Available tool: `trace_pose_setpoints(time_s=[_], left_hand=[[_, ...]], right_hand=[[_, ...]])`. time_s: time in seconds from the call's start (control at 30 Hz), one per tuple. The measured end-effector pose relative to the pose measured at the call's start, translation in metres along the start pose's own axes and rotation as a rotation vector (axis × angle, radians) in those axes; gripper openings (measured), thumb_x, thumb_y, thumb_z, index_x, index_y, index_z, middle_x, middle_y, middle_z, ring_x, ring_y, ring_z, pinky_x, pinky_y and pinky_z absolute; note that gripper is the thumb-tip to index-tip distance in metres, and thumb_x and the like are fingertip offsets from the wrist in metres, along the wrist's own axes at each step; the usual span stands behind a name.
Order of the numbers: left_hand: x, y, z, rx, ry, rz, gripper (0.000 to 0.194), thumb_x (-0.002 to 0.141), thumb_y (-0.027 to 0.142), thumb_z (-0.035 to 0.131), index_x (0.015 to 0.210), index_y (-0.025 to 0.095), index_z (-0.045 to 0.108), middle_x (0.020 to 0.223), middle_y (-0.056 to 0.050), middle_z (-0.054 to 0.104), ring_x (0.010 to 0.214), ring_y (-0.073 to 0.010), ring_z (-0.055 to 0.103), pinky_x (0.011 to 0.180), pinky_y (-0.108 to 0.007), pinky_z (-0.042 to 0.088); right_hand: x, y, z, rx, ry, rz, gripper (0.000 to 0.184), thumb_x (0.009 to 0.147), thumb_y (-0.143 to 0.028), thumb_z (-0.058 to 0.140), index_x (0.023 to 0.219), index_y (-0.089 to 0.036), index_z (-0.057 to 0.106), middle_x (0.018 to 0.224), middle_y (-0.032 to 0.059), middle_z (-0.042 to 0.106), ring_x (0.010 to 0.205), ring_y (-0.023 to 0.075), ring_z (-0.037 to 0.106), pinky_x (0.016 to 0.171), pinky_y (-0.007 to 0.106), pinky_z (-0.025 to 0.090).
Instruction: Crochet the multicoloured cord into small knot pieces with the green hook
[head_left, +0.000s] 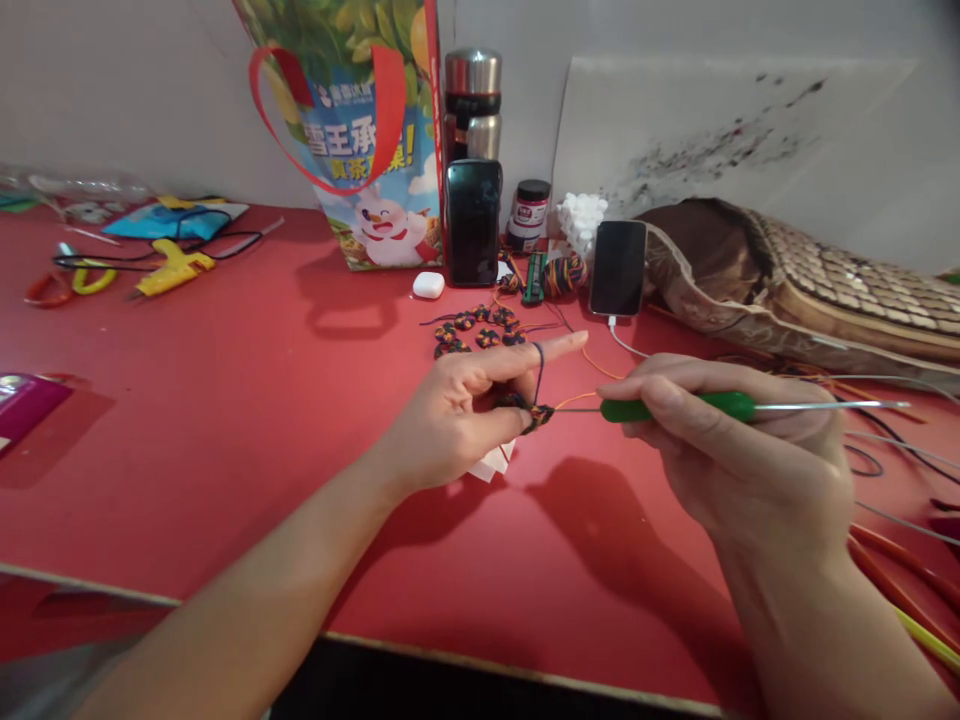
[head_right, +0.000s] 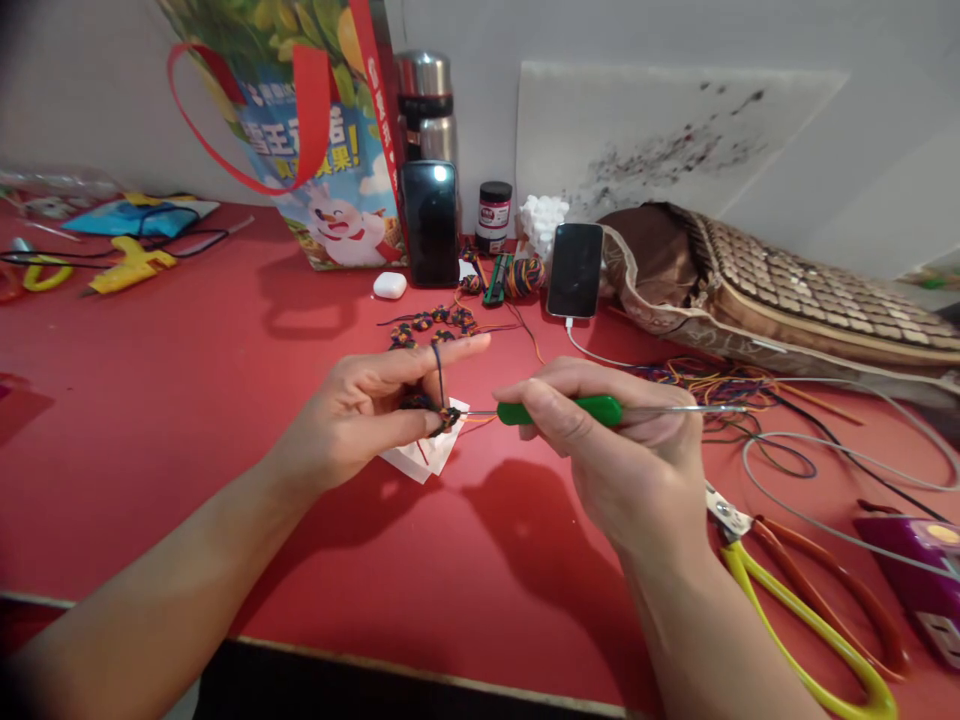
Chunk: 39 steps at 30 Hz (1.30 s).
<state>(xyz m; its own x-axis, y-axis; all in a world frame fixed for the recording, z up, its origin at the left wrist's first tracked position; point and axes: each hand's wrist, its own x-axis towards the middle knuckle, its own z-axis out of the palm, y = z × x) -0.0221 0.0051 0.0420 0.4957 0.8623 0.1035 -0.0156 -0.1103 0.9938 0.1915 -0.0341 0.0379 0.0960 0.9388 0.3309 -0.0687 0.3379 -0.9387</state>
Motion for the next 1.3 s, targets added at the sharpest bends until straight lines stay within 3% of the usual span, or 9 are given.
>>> trace_pose_setpoints(time_s=[0.13,0.33,0.5,0.67,0.87,1.07,1.17,1.3], left_hand=[[-0.001,0.001,0.000,-0.064,0.006,-0.037,0.013,0.079,0.009,0.068,0.071,0.019,0.067,0.112,-0.004,0.078,0.068,-0.0109,0.052,0.062,-0.029,0.038],[0.002,0.002,0.004,-0.113,0.095,-0.033,0.009,0.080,0.014,0.074,0.084,0.020,0.080,0.088,-0.002,0.073,0.070,-0.0121,0.051,0.063,-0.029,0.040],[0.002,0.001,0.005,-0.155,0.148,0.012,0.030,0.080,0.014,0.077,0.108,0.024,0.083,0.078,0.001,0.067,0.072,-0.0137,0.052,0.067,-0.029,0.044],[0.003,-0.006,0.005,-0.291,0.090,0.079,0.024,0.076,0.008,0.074,0.092,0.023,0.084,0.074,0.001,0.064,0.068,-0.0122,0.049,0.062,-0.028,0.038],[0.005,-0.007,0.004,-0.472,0.048,0.035,0.050,0.069,0.006,0.074,0.111,0.031,0.087,0.074,0.002,0.064,0.065,-0.0116,0.045,0.057,-0.027,0.036],[0.005,-0.003,0.005,-0.594,0.013,0.005,0.053,0.066,0.006,0.074,0.110,0.031,0.088,0.074,0.000,0.061,0.066,-0.0120,0.045,0.057,-0.025,0.041],[0.004,-0.004,0.006,-0.601,0.003,0.007,0.050,0.069,0.008,0.077,0.113,0.030,0.087,0.075,0.000,0.062,0.067,-0.0121,0.051,0.060,-0.024,0.045],[0.003,-0.007,0.007,-0.527,0.045,0.018,0.048,0.078,0.014,0.083,0.123,0.030,0.083,0.079,0.000,0.066,0.070,-0.0126,0.060,0.069,-0.026,0.051]], right_hand=[[0.004,0.004,0.001,0.127,0.047,0.089,0.002,0.079,-0.022,0.089,0.079,-0.025,0.089,0.074,0.0064,0.081,0.055,0.0147,0.067,0.045,0.024,0.051],[-0.004,0.004,0.008,0.032,0.141,-0.005,0.012,0.084,-0.016,0.085,0.083,-0.027,0.089,0.075,0.0047,0.080,0.062,0.0161,0.069,0.052,0.027,0.055],[-0.007,0.003,0.009,-0.015,0.115,-0.106,0.014,0.088,-0.016,0.082,0.088,-0.029,0.090,0.082,0.0050,0.082,0.069,0.0178,0.071,0.059,0.029,0.057],[-0.004,0.000,0.011,0.112,0.125,0.011,0.007,0.083,-0.020,0.089,0.082,-0.027,0.089,0.073,0.0040,0.080,0.060,0.0143,0.069,0.053,0.024,0.055],[0.002,0.002,0.011,0.220,0.142,0.161,0.012,0.073,-0.030,0.096,0.074,-0.022,0.087,0.073,0.0063,0.082,0.055,0.0122,0.068,0.049,0.021,0.055],[0.009,0.004,0.012,0.306,0.080,0.311,0.024,0.062,-0.040,0.100,0.067,-0.022,0.086,0.060,0.0040,0.075,0.045,0.0055,0.052,0.043,0.019,0.041],[0.010,0.007,0.011,0.355,0.022,0.354,0.023,0.065,-0.041,0.098,0.071,-0.022,0.088,0.051,0.0017,0.065,0.043,0.0042,0.043,0.043,0.020,0.035],[0.012,0.011,0.010,0.365,-0.009,0.332,0.019,0.075,-0.040,0.093,0.078,-0.021,0.088,0.052,0.0007,0.063,0.043,0.0046,0.039,0.045,0.023,0.038]])
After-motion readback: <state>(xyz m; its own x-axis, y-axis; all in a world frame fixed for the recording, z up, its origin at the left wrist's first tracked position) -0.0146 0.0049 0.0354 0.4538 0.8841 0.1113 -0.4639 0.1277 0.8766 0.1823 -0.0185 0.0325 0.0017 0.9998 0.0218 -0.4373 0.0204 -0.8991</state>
